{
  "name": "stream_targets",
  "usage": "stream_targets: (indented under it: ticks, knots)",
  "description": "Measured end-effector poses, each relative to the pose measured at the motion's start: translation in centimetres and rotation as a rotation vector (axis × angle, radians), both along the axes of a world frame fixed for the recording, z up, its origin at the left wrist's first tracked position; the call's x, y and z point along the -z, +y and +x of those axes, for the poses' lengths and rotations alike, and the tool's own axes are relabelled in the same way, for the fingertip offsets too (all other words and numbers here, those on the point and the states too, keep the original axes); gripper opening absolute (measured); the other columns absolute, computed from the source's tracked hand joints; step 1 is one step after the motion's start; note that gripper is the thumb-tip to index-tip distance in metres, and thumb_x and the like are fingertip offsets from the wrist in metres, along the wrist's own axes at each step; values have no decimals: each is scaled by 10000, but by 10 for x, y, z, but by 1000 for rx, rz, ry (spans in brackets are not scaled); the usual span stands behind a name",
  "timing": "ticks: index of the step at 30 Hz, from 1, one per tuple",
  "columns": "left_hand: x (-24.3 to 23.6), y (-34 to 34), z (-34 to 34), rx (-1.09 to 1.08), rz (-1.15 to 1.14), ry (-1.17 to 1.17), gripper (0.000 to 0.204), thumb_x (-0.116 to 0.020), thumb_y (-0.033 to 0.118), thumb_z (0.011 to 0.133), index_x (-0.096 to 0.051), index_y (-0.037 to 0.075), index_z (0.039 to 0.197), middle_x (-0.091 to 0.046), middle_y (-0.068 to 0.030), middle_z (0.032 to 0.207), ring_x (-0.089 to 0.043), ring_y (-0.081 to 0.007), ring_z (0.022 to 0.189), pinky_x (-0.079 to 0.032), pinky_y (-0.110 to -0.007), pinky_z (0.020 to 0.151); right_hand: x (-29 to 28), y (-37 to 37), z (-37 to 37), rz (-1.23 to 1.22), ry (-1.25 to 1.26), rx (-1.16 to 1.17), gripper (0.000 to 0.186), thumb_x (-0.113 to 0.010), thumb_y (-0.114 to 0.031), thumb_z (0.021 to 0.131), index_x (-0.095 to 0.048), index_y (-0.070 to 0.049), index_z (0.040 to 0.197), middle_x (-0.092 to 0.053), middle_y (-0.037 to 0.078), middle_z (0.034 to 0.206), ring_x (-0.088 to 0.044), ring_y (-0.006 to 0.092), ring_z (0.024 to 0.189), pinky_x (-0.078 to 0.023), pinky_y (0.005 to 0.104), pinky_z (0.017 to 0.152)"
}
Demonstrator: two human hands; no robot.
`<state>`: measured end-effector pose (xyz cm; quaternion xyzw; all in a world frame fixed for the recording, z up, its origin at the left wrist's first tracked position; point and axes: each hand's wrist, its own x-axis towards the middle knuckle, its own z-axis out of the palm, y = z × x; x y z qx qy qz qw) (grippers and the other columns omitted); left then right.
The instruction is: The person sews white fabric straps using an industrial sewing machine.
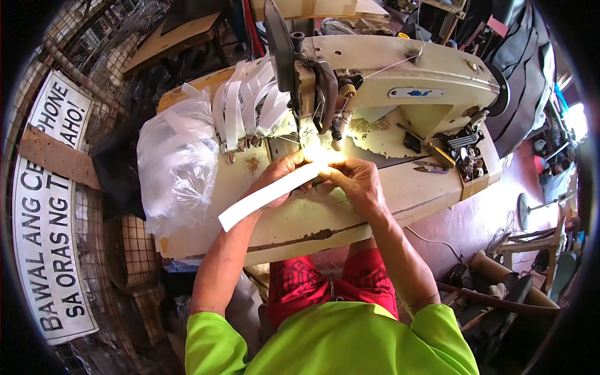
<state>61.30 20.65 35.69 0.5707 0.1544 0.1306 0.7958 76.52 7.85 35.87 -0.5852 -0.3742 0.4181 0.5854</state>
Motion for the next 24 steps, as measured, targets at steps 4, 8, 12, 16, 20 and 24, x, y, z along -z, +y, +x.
stream_targets:
  ticks: [4,8,12,16,20,24]
  knots:
    - [1,6,3,56,87,92,388,-592,309,930,-584,41,1209,-628,21,892,-559,-28,716,-426,-175,610,0,-1,-4,49,7,68,187,-682,-146,880,-692,26,952,-685,51,759,-622,85,691,-490,235,628]
    - [2,6,2,68,172,84,379,-577,315,940,-589,44,1205,-624,27,891,-559,-35,721,-432,-177,618,3,-1,3,37,-15,11,182,-686,-141,874,-693,30,934,-678,45,733,-612,83,675,-488,232,621]
    - [16,12,2,84,195,-64,356,-561,301,955,-590,44,1201,-615,30,852,-564,-42,719,-441,-186,624,8,1,1,50,-37,53,167,-693,-139,865,-694,25,894,-674,45,721,-607,84,656,-487,235,614]
    - [8,7,3,32,174,13,345,-571,297,950,-597,39,1177,-599,28,787,-550,-46,666,-442,-201,594,8,0,-3,37,-35,125,143,-694,-115,854,-682,27,861,-671,46,706,-604,82,641,-488,234,609]
    - [3,6,5,31,157,25,317,-587,258,946,-611,29,1164,-612,34,808,-529,-22,666,-428,-187,581,16,1,-1,64,-30,150,129,-683,-91,852,-678,36,868,-669,50,697,-605,84,638,-492,234,608]
    - [-9,-1,4,21,165,-44,282,-618,212,930,-629,36,1150,-648,6,904,-532,-6,731,-438,-175,629,10,-1,1,55,-6,105,151,-664,-97,867,-679,47,911,-677,61,723,-628,99,676,-509,239,649]
